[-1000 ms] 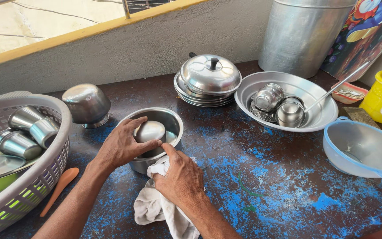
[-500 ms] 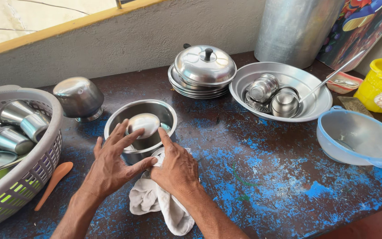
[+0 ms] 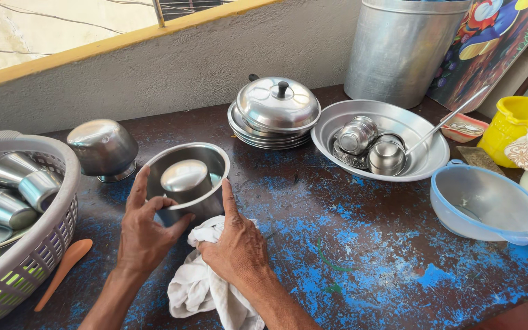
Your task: The person dries various stainless steel kitchen items using a white cloth. They wipe the inside and outside of a small pot, then a larger pot, and finally a small cup, placing each item on the table after drying.
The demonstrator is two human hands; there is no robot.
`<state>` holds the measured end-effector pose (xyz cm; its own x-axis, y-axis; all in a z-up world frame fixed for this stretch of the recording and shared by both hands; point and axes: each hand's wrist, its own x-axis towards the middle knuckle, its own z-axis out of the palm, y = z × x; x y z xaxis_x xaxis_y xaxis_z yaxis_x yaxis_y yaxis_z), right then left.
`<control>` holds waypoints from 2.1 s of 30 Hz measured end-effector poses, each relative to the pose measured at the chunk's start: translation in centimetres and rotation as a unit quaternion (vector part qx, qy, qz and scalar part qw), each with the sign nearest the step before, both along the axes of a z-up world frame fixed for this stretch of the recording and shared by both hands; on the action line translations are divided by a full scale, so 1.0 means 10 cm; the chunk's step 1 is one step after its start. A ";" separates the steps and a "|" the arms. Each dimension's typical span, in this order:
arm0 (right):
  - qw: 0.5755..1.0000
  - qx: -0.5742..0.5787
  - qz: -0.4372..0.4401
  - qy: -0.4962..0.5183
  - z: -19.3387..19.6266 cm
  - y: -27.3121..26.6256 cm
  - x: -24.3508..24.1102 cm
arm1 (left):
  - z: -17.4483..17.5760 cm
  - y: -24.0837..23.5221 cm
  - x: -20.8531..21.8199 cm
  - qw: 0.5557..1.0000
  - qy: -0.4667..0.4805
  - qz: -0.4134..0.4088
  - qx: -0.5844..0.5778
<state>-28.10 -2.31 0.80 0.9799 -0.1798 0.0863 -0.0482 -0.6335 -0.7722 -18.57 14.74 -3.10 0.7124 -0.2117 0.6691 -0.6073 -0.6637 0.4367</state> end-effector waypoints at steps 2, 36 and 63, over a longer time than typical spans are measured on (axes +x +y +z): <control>1.000 0.012 0.006 0.004 0.00 0.02 0.01 | 0.03 -0.06 0.17 1.000 -0.008 0.014 0.001; 0.693 0.710 0.110 -0.059 0.07 0.42 -0.01 | 0.93 0.47 -0.27 0.969 0.195 -0.029 -0.150; 0.828 0.493 0.209 -0.164 0.65 2.24 0.39 | 0.65 2.41 1.27 0.836 0.394 0.327 0.199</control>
<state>-24.16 20.11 7.33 0.9275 0.0284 0.3727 0.3301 0.4056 -0.8524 -5.91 38.81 3.37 0.9491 0.3011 -0.0926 0.3139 -0.9290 0.1963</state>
